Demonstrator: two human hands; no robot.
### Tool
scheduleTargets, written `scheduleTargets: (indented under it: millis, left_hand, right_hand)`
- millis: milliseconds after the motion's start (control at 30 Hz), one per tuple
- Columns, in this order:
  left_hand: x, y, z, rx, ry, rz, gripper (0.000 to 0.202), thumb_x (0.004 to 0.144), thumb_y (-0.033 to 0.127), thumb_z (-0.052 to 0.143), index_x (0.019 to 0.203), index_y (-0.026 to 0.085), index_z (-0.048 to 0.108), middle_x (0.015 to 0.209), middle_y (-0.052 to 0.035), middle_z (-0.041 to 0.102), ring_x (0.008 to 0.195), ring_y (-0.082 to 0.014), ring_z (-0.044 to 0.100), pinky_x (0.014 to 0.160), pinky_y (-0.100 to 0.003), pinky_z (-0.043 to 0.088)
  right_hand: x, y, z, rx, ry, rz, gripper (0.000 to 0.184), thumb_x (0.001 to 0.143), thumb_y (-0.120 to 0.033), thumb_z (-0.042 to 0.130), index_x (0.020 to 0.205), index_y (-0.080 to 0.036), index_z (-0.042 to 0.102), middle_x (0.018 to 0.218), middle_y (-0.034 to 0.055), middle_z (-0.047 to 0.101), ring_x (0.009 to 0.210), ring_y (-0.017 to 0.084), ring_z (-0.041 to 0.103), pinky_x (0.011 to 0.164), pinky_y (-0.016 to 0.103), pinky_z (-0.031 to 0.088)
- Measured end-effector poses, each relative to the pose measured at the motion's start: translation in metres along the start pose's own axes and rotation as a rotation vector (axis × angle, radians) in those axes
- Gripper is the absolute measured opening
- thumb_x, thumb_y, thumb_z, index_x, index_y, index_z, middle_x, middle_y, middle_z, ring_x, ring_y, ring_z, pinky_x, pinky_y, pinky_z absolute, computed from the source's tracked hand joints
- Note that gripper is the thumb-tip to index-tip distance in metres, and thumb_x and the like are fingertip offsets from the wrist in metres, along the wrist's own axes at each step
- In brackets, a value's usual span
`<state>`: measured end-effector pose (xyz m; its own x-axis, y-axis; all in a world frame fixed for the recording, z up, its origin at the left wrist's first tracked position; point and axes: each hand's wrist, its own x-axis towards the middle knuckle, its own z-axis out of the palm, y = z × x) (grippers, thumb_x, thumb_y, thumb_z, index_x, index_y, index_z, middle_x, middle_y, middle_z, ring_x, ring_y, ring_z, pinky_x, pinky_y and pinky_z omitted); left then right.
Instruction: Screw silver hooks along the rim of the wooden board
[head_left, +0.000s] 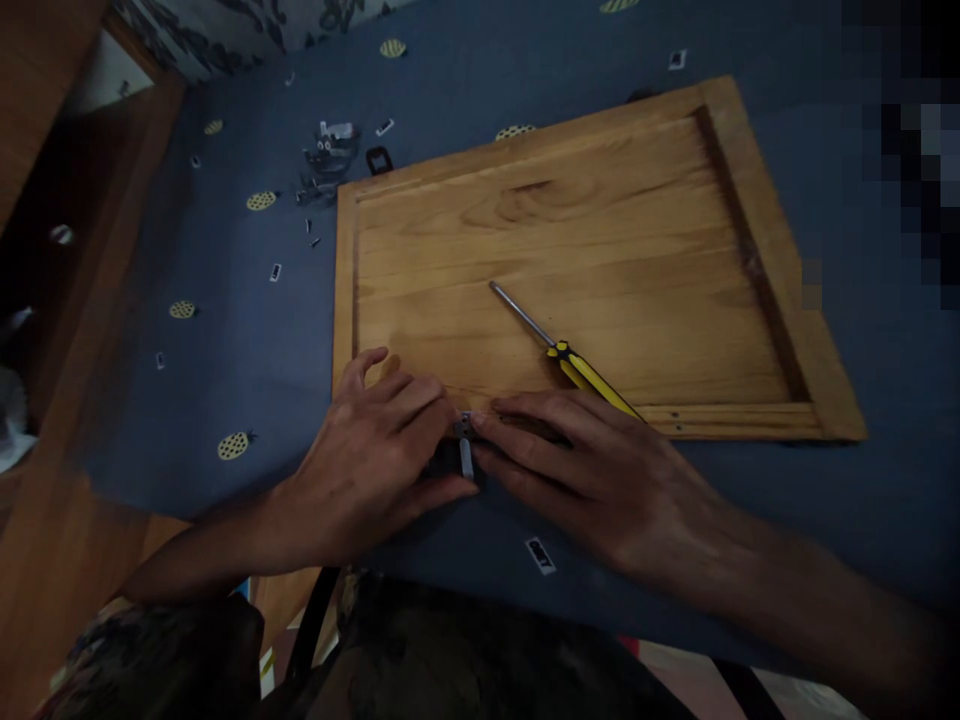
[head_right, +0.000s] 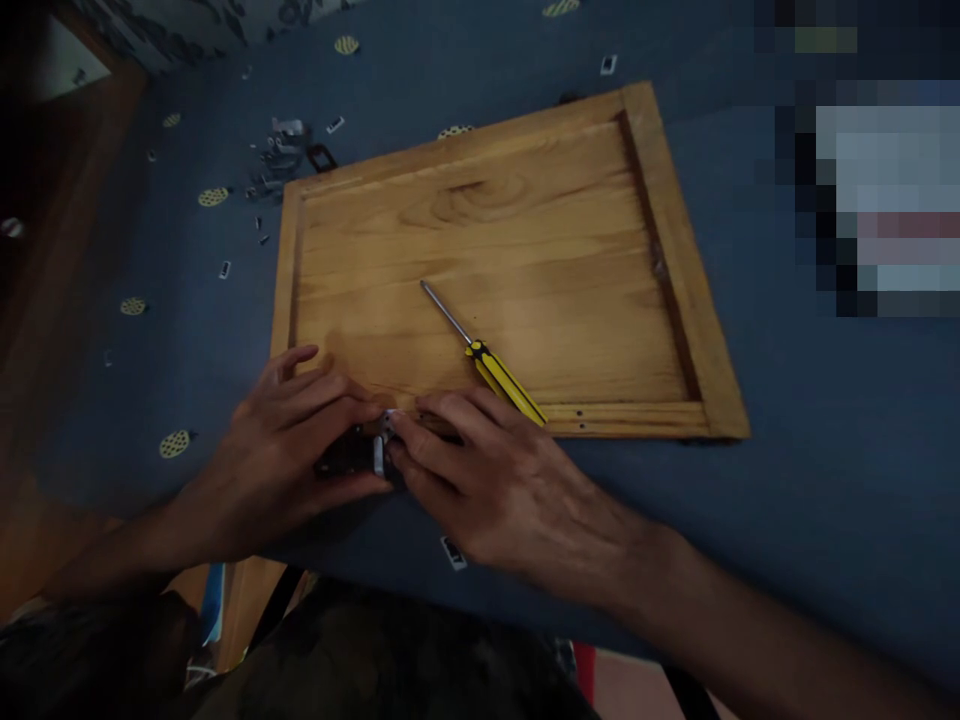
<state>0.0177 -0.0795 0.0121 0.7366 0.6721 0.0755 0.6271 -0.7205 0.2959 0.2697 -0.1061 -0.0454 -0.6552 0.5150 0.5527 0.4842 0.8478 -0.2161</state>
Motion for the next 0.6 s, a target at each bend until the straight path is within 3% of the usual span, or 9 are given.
scheduleTargets:
  millis: [200,400,600]
  left_hand:
    - [0.001,0.000,-0.001,0.000,-0.020,-0.010,0.024,0.107,0.043,0.074,0.112,0.019,0.070,0.103,-0.0052,0.077,0.098,-0.0266,0.074,0.123,-0.060,0.044]
    - [0.004,-0.001,-0.002,0.006,-0.036,0.025,0.029,0.106,0.046,0.077,0.109,0.018,0.072,0.101,-0.0058,0.078,0.097,-0.0261,0.073,0.110,-0.052,0.051]
    - [0.002,-0.008,-0.020,-0.090,-0.046,0.004,0.051,0.100,0.066,0.078,0.118,0.019,0.071,0.106,-0.0064,0.078,0.103,-0.0272,0.072,0.099,-0.045,0.054]
  right_hand:
    - [0.002,-0.001,0.001,-0.015,0.002,-0.002,0.035,0.115,-0.011,0.045,0.117,-0.011,0.080,0.124,0.0088,0.083,0.118,0.029,0.064,0.103,0.045,0.061]
    - [-0.001,-0.003,0.002,-0.024,0.016,0.006,0.024,0.109,-0.010,0.058,0.116,-0.011,0.080,0.124,0.0124,0.081,0.121,0.029,0.064,0.101,0.046,0.060]
    - [0.005,-0.001,0.000,-0.028,-0.021,-0.021,0.029,0.109,-0.008,0.053,0.113,-0.014,0.081,0.121,0.0113,0.083,0.113,0.029,0.066,0.090,0.044,0.062]
